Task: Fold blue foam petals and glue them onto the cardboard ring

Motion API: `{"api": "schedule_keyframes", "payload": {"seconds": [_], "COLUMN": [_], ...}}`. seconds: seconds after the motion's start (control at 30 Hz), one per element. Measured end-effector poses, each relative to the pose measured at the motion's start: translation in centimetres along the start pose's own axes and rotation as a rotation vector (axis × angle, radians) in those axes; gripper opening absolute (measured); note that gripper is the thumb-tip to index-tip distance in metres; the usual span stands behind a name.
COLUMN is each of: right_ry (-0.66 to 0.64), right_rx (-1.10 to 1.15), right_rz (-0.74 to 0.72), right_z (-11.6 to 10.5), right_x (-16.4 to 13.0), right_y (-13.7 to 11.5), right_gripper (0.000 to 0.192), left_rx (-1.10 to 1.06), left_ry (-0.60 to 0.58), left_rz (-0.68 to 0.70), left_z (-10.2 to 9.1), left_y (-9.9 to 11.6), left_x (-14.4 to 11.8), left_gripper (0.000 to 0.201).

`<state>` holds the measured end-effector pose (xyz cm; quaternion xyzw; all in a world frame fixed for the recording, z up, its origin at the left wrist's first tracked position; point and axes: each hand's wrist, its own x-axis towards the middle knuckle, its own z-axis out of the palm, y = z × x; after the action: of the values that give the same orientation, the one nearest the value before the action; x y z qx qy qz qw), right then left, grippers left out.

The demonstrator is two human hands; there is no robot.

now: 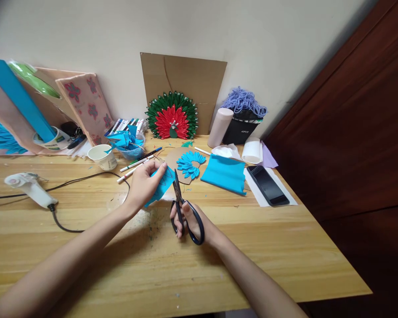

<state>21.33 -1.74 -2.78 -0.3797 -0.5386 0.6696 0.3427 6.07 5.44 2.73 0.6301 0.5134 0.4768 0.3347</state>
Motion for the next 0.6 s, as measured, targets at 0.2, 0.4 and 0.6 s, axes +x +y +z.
{"api": "schedule_keyframes", "payload": {"seconds": [0.2,0.4,0.6], "right_ry": [-0.015,0.03,0.094], "right_rx": [0.019,-0.001,0.003], "right_rz": [0.011,0.009,0.013], "right_z": [0.21,0.45,0.7], "right_x": [0.02,0.07,0.15], "right_y": [-0.25,-0.54,0.05], "right_gripper": [0.073,0.072,0.066], "left_rx": [0.017,0.012,-0.012], "left_ry": [0.001,-0.009,-0.024], "left_rz": [-0.011,-0.031,-0.044], "left_z": [0.11,0.27,0.19], "left_y": [0.0,-0.36,-0.67], "left_x": [0.01,0.17,0.3], "left_gripper": [0.031,0.03,0.031]}}
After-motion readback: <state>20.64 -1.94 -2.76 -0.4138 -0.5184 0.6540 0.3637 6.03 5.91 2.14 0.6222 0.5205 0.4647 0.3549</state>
